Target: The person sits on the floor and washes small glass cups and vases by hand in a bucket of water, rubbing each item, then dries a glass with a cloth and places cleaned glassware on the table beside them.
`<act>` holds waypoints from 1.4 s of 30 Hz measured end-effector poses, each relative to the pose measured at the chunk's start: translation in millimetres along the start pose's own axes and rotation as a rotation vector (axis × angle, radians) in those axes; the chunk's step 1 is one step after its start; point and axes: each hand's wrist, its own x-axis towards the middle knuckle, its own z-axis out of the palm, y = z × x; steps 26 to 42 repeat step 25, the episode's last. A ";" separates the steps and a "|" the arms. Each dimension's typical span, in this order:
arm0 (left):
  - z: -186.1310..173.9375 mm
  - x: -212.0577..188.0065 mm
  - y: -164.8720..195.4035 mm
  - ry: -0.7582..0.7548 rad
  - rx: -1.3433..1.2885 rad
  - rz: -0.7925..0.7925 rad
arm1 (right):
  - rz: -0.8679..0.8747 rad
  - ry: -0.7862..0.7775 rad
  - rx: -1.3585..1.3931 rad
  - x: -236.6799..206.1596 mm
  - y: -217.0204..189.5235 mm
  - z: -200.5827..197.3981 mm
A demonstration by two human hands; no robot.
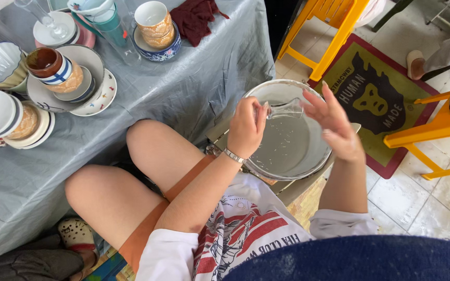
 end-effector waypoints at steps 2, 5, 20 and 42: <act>-7.9 10.3 4.6 -0.027 0.114 0.115 | 0.084 0.062 0.054 1.3 -0.7 -20.9; -13.1 16.5 9.4 -0.082 0.196 0.154 | 0.443 0.245 0.092 2.7 14.3 -15.9; -31.7 -32.0 -44.7 -0.136 -0.135 -0.428 | 0.318 0.323 -0.244 52.4 52.0 98.5; -78.9 -63.4 -142.6 -0.053 -0.479 -0.495 | 0.066 0.091 -0.420 125.0 45.5 161.2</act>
